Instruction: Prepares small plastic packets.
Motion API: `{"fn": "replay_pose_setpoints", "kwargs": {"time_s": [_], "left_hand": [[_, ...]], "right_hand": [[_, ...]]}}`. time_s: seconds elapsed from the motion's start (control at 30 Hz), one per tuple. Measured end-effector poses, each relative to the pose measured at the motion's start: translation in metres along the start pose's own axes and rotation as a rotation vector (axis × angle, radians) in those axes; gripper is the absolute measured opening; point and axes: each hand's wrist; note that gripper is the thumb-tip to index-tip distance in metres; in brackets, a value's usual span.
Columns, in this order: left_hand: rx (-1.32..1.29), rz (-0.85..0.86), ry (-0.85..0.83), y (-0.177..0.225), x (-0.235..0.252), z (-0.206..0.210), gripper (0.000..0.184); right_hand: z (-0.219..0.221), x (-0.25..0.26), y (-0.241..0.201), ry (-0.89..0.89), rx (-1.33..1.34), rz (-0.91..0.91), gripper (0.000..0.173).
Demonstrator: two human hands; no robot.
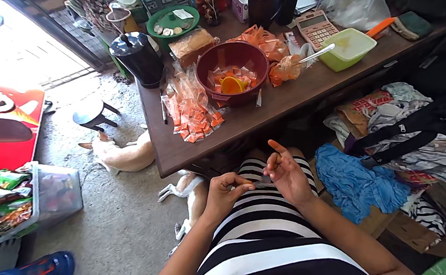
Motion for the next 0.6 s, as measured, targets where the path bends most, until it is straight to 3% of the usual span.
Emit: {"fn": "replay_pose_setpoints", "kwargs": {"time_s": [0.13,0.27,0.6], "left_hand": [[0.016,0.002,-0.131,-0.002,0.000,0.000,0.020],[0.058,-0.029,-0.047,0.001,0.000,0.005,0.010],[0.025,-0.128,0.024,0.002,0.001,0.010,0.009]], "right_hand": [[-0.006,0.003,-0.001,0.072,0.445,0.120,0.039],[-0.013,0.005,0.003,-0.001,0.696,0.155,0.024],[-0.018,0.005,0.006,-0.092,0.808,0.123,0.030]]}}
Point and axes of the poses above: each hand's wrist, its own x-axis towards the middle knuckle, its own z-axis out of the palm, y = z × x, and after that the axes turned 4 degrees about -z, right-handed
